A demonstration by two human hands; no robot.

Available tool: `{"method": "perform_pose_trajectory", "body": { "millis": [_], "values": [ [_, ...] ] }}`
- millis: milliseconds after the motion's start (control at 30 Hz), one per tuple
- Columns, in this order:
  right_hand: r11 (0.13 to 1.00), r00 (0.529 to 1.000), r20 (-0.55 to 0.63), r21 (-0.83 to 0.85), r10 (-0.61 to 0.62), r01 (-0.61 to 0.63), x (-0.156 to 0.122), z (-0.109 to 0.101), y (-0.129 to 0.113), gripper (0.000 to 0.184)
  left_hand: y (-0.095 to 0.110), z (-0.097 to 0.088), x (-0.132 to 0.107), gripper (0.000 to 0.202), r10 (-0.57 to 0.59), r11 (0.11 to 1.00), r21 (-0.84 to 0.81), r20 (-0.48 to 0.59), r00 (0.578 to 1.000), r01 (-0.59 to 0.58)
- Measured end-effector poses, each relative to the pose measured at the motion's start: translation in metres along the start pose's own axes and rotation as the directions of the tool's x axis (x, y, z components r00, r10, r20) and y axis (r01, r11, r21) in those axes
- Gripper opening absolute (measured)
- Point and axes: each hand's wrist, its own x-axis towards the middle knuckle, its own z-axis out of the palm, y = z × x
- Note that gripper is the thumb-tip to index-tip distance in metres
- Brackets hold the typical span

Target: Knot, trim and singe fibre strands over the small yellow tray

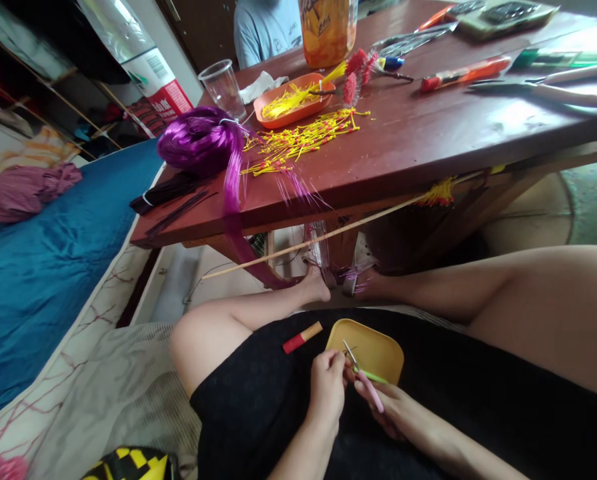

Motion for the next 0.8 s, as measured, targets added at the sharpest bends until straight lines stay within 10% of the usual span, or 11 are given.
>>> {"method": "perform_pose_trajectory", "body": {
  "millis": [300,433,567,800],
  "values": [
    [0.9,0.996,-0.09,-0.435,-0.017,-0.024,-0.004,-0.008,-0.01,0.058,0.005,-0.008,0.002,0.029,0.0,1.0,-0.023,-0.024,1.0,-0.001],
    [0.621,0.957,-0.238,-0.779,-0.165,-0.086,-0.004,-0.028,-0.043,0.026,0.019,-0.022,-0.003,0.03,0.009,0.995,-0.095,-0.026,1.0,-0.011],
    [0.326,0.939,-0.278,-0.923,-0.204,-0.202,0.011,-0.033,-0.061,0.032,0.03,-0.03,-0.013,0.032,0.016,0.986,-0.165,-0.028,0.999,-0.021],
    [0.081,0.975,-0.128,-0.99,-0.179,-0.115,0.022,-0.022,-0.046,0.025,0.029,-0.034,-0.023,0.034,0.011,0.976,-0.219,-0.024,1.0,-0.016]
  ]
}}
